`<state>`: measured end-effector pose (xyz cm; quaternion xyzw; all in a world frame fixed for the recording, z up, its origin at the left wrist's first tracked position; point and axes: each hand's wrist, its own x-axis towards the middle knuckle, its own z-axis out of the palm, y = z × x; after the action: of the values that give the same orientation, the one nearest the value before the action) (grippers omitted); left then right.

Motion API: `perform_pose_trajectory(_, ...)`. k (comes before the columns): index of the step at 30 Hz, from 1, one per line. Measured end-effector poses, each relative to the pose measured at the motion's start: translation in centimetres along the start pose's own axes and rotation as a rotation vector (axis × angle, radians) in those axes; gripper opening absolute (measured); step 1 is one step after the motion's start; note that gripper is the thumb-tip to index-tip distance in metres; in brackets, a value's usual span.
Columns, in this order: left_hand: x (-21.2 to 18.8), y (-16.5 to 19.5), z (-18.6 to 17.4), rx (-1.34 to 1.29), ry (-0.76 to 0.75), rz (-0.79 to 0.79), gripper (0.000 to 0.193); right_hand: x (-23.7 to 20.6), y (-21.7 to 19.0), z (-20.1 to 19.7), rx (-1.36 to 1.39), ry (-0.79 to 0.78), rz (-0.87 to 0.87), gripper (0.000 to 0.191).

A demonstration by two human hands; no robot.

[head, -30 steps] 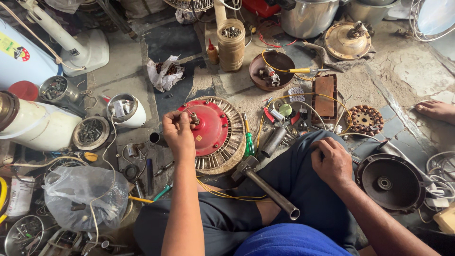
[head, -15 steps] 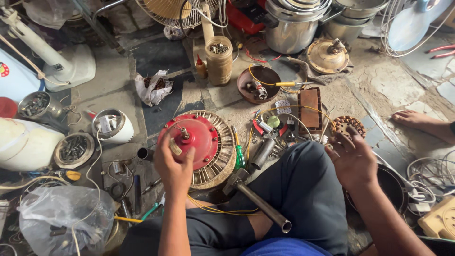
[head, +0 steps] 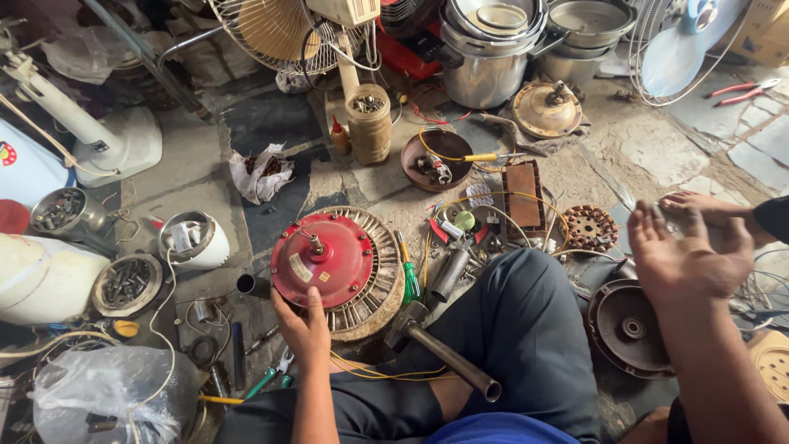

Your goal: The person sits on the floor and uses a screwdriver to tighten screws on the central hub of a red electric motor stator. They then use a hammer to tap the hub and a yellow wire to test connections on the terminals.

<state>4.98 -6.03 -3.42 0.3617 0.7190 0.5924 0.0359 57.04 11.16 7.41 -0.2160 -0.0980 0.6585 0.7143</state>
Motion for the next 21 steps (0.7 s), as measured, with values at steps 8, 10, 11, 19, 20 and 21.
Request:
perform_pose_trajectory(8, 0.0, 0.1, -0.2, 0.076, -0.001, 0.009, 0.071, 2.2, -0.7, -2.5, 0.054, 0.064, 0.004, 0.083)
perform_pose_trajectory(10, 0.0, 0.1, 0.0, 0.089, -0.005, 0.019, 0.07, 2.4, -0.7, -3.1, 0.056, 0.068, 0.013, 0.082)
perform_pose_trajectory(11, 0.0, 0.1, 0.0, 0.096, -0.002, 0.016, 0.071, 2.5, -0.7, -3.2, 0.056, 0.071, 0.018, 0.081)
perform_pose_trajectory(19, -0.2, 0.3, 0.1, 0.17, -0.059, 0.032, 0.103, 2.0, -1.3, -2.4, -0.02, 0.109, -0.017, 0.079)
perform_pose_trajectory(20, -0.2, 0.3, 0.1, 0.168, -0.066, 0.041, 0.103, 1.6, -0.8, -2.3, -0.011, 0.135, -0.008, 0.079)
perform_pose_trajectory(21, -0.2, 0.3, 0.1, 0.168, -0.069, 0.05, 0.104, 1.2, -0.1, -2.1, -0.015, 0.148, 0.013, 0.078)
